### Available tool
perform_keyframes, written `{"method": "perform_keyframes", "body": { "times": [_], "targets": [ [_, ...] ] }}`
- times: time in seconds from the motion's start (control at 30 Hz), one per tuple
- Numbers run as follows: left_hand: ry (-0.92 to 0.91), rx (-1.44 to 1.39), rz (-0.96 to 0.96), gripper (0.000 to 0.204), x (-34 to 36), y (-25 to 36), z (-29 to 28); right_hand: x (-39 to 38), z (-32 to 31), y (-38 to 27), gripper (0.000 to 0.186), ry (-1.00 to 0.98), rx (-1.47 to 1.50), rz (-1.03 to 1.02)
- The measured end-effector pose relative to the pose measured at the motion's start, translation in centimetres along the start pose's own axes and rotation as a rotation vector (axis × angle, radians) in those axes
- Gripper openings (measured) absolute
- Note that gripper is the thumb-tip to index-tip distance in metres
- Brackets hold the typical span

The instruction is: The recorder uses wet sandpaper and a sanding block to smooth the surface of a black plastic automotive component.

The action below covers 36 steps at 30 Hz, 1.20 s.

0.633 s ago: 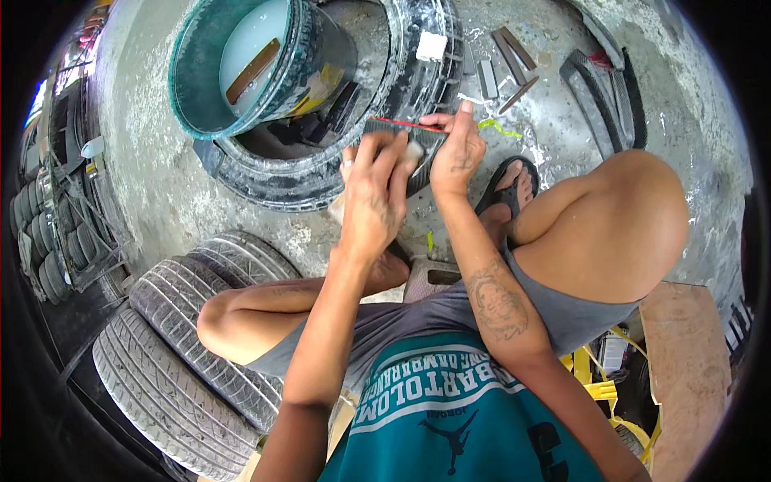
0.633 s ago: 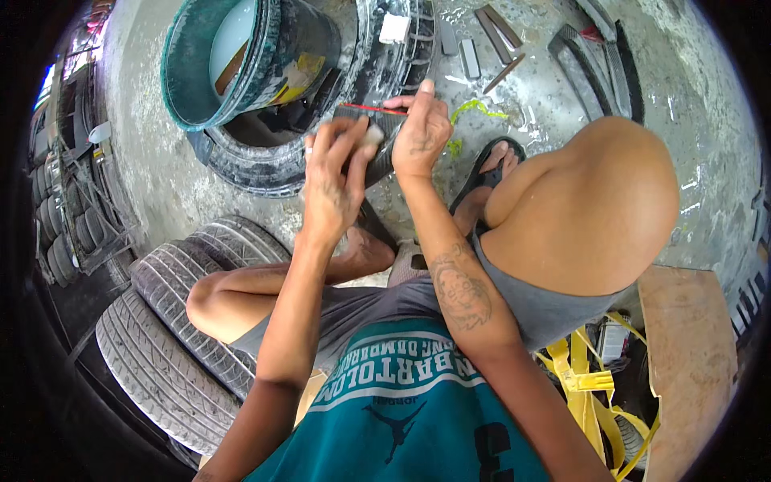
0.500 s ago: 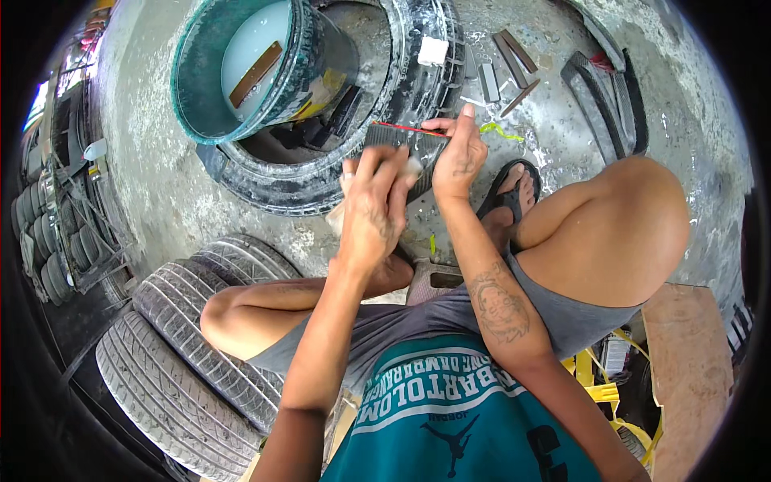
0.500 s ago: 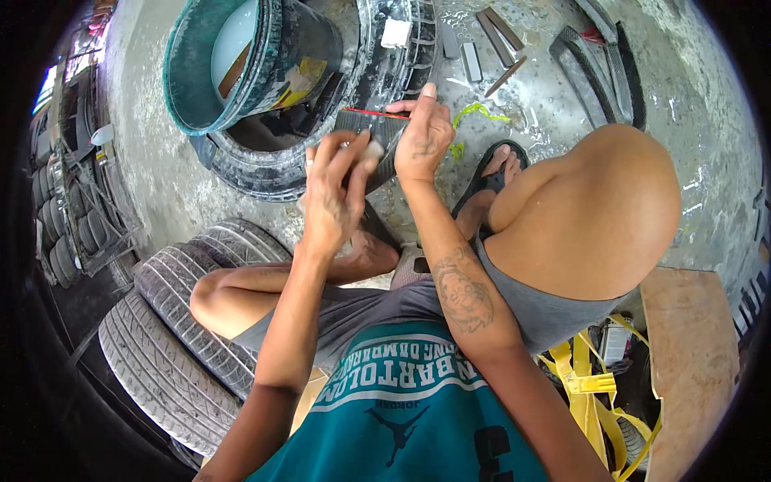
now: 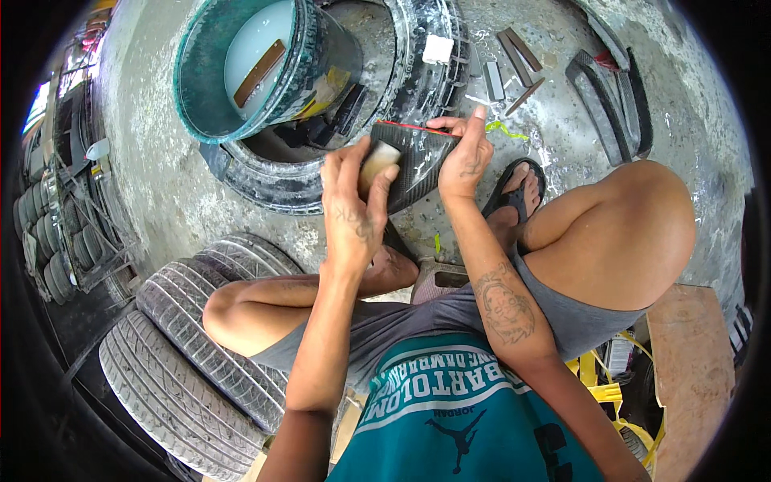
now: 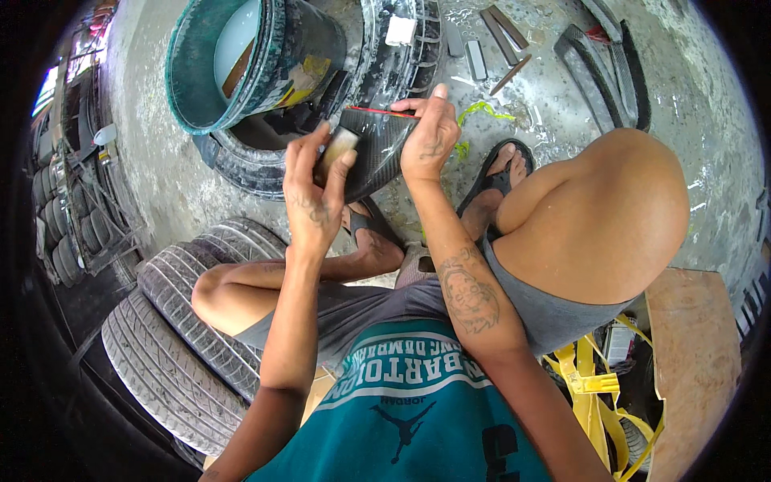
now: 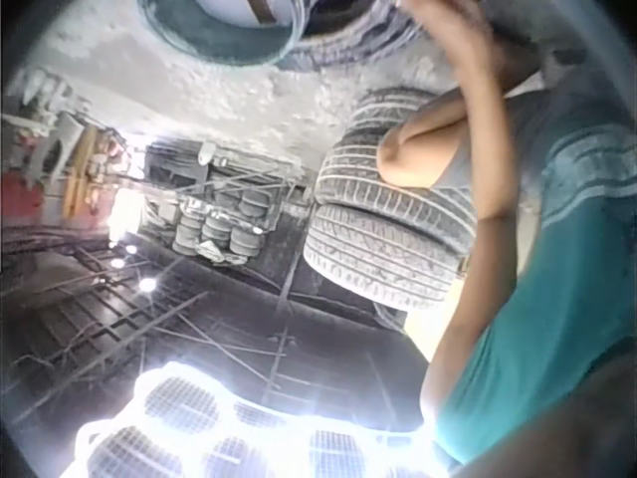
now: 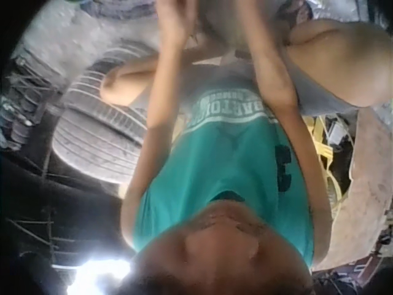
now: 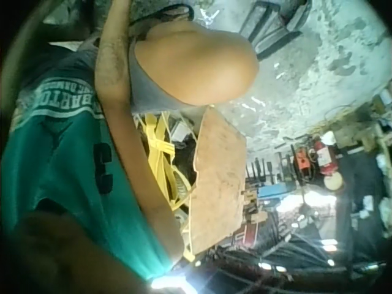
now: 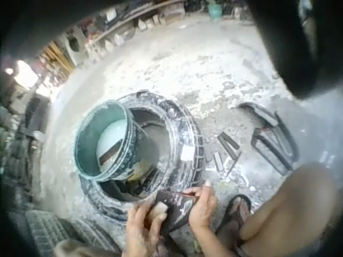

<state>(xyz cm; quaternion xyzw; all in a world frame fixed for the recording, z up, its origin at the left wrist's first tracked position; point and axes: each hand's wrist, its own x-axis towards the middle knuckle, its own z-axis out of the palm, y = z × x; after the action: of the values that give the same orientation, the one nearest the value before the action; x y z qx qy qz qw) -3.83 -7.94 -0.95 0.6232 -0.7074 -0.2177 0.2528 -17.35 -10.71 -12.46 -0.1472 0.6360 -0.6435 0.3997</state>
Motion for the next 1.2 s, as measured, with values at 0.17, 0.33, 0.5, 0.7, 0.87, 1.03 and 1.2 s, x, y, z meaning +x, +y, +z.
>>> {"method": "perform_keyframes", "body": {
  "times": [0.17, 0.33, 0.5, 0.7, 0.87, 1.03, 1.2],
  "targets": [
    [-0.157, 0.0, 0.102, 0.033, -0.4, 1.2, 1.9, -0.4, 0.1, -0.5, 0.073, -0.038, -0.024, -0.02],
    [-0.194, -0.017, 0.102, 0.031, -1.6, 1.8, 2.1, -0.3, -0.3, -0.9, 0.075, -0.049, -0.005, 0.035],
    [-0.125, 0.021, 0.146, 0.034, 0.4, 2.6, 3.5, -0.5, 0.0, -0.6, 0.073, -0.092, 0.077, -0.003],
    [-0.103, 0.028, 0.146, 0.033, 1.2, 2.8, 4.5, -0.5, -0.4, -0.4, 0.067, -0.118, -0.061, -0.082],
    [-0.125, 0.026, 0.05, 0.026, -1.6, 3.2, 4.4, 0.3, -1.1, 0.2, 0.067, -0.089, 0.001, -0.012],
    [-0.04, 0.057, 0.133, 0.027, 2.1, 3.4, 5.7, 0.3, -0.9, 0.1, 0.057, -0.139, -0.249, -0.201],
    [-0.057, 0.049, 0.089, 0.023, 0.3, 3.7, 5.4, 0.0, -1.1, 0.3, 0.059, -0.096, -0.08, -0.101]
  ]
}}
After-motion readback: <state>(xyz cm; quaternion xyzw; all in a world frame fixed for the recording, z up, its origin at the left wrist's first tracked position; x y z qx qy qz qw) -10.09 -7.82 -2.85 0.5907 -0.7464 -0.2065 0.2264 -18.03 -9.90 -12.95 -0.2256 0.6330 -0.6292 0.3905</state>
